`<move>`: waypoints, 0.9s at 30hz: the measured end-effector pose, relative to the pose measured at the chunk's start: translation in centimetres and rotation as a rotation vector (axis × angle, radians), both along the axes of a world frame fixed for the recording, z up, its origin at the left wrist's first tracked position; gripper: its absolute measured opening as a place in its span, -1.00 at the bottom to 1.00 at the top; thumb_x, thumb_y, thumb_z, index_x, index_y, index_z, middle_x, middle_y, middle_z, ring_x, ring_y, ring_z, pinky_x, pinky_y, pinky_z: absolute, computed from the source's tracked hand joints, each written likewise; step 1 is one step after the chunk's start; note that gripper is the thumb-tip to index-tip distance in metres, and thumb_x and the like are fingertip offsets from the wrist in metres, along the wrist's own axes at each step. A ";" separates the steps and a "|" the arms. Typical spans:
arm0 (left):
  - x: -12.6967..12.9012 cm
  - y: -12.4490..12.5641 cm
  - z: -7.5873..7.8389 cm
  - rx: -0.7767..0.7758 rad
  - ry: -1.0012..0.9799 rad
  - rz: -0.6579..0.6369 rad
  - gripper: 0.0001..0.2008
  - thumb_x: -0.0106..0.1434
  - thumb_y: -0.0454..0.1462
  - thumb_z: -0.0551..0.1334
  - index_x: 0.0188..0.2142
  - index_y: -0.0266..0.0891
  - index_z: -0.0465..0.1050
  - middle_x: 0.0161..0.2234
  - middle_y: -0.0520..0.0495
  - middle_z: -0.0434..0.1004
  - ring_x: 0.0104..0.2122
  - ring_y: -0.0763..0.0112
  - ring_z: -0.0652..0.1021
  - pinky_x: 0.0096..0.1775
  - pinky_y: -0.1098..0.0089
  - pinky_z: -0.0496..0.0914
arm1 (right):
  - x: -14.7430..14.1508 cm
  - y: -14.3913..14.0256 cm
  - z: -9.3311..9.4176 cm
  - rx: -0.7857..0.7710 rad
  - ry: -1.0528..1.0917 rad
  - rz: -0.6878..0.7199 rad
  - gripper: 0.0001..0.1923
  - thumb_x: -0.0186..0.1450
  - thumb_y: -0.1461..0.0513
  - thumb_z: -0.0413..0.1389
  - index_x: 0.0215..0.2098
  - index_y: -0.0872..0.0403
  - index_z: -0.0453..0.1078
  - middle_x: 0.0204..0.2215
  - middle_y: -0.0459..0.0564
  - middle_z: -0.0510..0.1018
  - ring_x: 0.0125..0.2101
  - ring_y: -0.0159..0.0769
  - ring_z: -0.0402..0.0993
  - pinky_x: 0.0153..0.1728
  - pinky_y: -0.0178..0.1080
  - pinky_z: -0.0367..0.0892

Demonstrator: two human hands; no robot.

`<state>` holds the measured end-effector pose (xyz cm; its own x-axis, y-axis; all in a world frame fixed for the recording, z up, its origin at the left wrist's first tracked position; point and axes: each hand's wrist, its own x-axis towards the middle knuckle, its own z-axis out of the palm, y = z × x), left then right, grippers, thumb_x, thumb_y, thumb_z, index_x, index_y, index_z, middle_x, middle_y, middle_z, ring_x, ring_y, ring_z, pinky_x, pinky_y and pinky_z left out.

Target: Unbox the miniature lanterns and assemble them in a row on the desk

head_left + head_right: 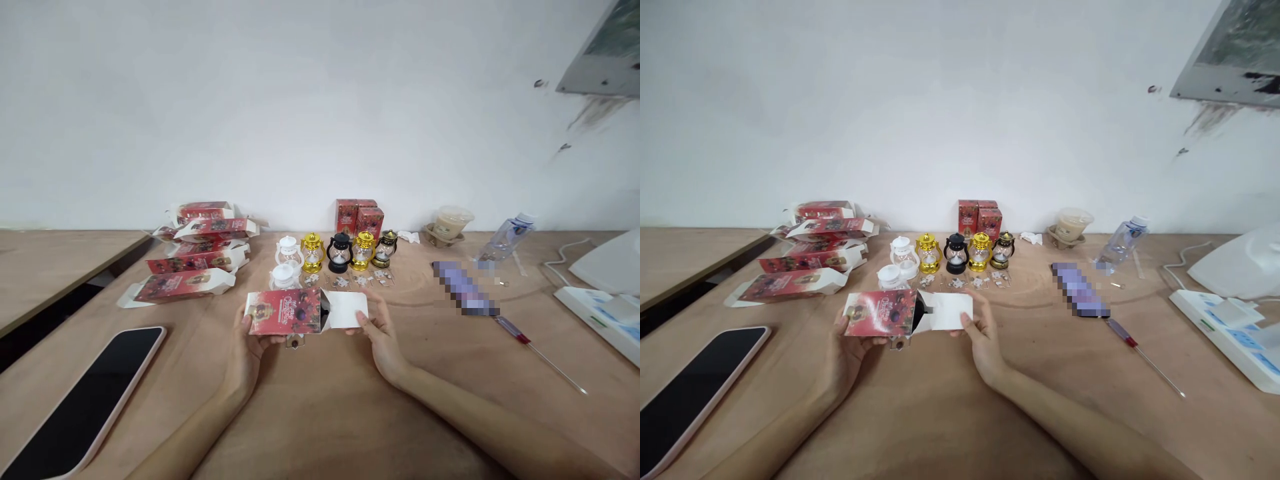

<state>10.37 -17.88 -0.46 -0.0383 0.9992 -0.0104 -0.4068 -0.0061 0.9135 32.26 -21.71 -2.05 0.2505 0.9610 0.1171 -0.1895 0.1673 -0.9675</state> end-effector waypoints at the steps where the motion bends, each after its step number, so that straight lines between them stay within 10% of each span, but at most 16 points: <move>1: 0.0 0.0 0.0 -0.002 0.006 0.019 -0.45 0.00 0.07 0.28 -0.10 -0.13 0.25 -0.28 0.04 0.45 -0.46 0.43 0.50 -0.52 0.43 0.47 | 0.1 0.0 -0.2 0.021 -0.076 0.017 -0.60 0.17 0.04 0.16 -0.02 -0.10 0.35 -0.27 -0.09 0.54 -0.32 -0.24 0.46 -0.28 -0.17 0.37; 6: -0.1 -0.1 -0.6 0.006 0.061 0.091 -0.42 -0.02 0.03 0.31 -0.06 -0.12 0.25 -0.11 -0.04 0.41 -0.33 0.38 0.51 -0.41 0.41 0.48 | 0.8 0.2 -1.0 0.063 -0.267 0.140 -0.70 0.23 0.02 0.06 -0.23 -0.02 0.49 -0.19 -0.05 0.50 -0.10 -0.16 0.34 -0.02 -0.14 0.18; 14: -0.7 -0.5 -1.5 0.096 0.176 0.092 -0.50 0.14 0.02 0.21 0.00 -0.10 0.21 0.00 -0.10 0.37 -0.04 0.19 0.46 -0.13 0.24 0.43 | 0.0 -0.1 0.5 0.000 -0.366 0.126 -0.62 0.15 -0.06 0.15 -0.58 0.06 0.42 -0.52 -0.08 0.44 -0.35 -0.27 0.33 -0.28 -0.27 0.23; 27: 0.1 -3.0 -0.7 0.892 0.663 -0.018 -0.40 0.10 -0.09 0.22 0.12 -0.15 0.13 -0.15 -0.15 0.23 -0.20 0.26 0.39 -0.23 0.31 0.39 | 0.5 0.9 0.6 -0.023 0.130 0.113 -0.73 -0.02 0.08 0.29 -0.59 0.07 0.37 -0.55 -0.12 0.48 -0.49 -0.37 0.33 -0.42 -0.33 0.26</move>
